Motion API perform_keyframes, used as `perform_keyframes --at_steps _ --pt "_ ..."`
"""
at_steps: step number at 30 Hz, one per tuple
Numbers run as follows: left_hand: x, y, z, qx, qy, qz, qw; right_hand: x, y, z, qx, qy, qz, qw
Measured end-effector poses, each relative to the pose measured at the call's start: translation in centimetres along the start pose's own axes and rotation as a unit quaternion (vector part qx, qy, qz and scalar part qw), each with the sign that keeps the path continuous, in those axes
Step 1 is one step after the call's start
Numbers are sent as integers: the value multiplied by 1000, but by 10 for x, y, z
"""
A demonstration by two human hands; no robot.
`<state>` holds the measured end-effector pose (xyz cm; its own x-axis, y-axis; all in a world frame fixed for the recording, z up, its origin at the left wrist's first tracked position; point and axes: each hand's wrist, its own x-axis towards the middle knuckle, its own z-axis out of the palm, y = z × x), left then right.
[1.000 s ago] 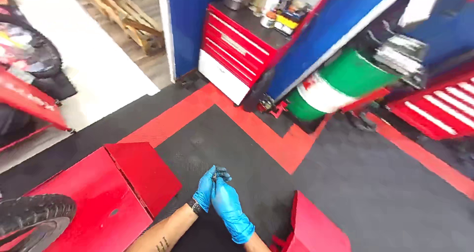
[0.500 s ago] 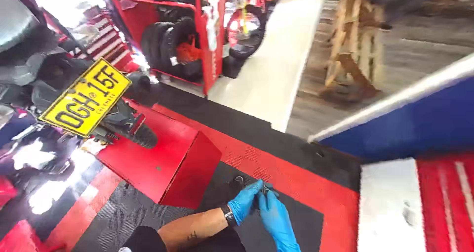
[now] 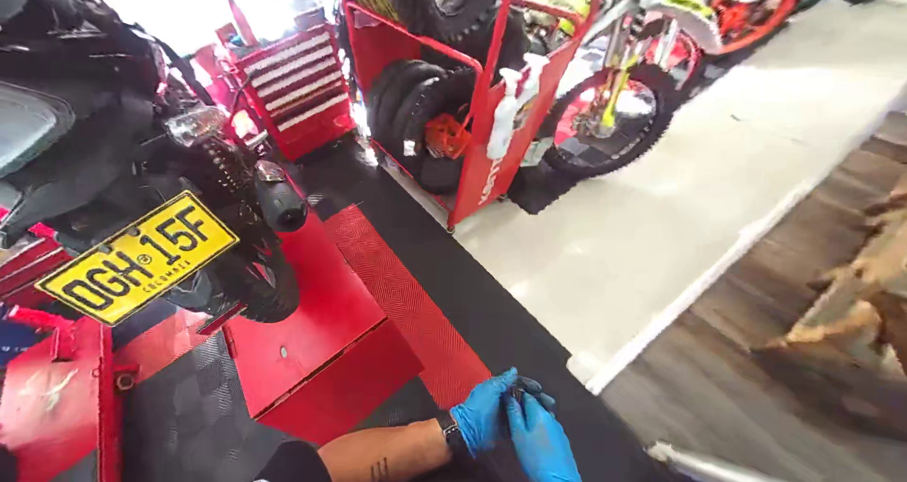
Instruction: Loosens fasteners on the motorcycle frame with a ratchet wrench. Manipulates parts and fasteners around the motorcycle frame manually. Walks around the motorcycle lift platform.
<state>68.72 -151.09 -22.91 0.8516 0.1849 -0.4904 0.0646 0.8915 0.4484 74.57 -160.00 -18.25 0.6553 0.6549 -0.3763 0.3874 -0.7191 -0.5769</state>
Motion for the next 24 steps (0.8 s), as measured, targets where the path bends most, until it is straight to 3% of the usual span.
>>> perform_keyframes --at_steps 7,12,16,21,24 --pt "130 85 -13 -51 169 101 979 171 -35 -20 -185 -92 -64 976" --pt "180 199 -17 -167 289 161 929 281 -97 -84 -129 -189 -256 939" --pt "181 265 -42 -253 293 235 891 375 -170 -106 -90 -282 -354 887" --pt "167 327 -100 -260 392 304 828 481 -265 -63 -161 -378 -404 817" --pt "164 368 -149 -265 407 349 802 531 -326 -20 -177 -418 -420 786"
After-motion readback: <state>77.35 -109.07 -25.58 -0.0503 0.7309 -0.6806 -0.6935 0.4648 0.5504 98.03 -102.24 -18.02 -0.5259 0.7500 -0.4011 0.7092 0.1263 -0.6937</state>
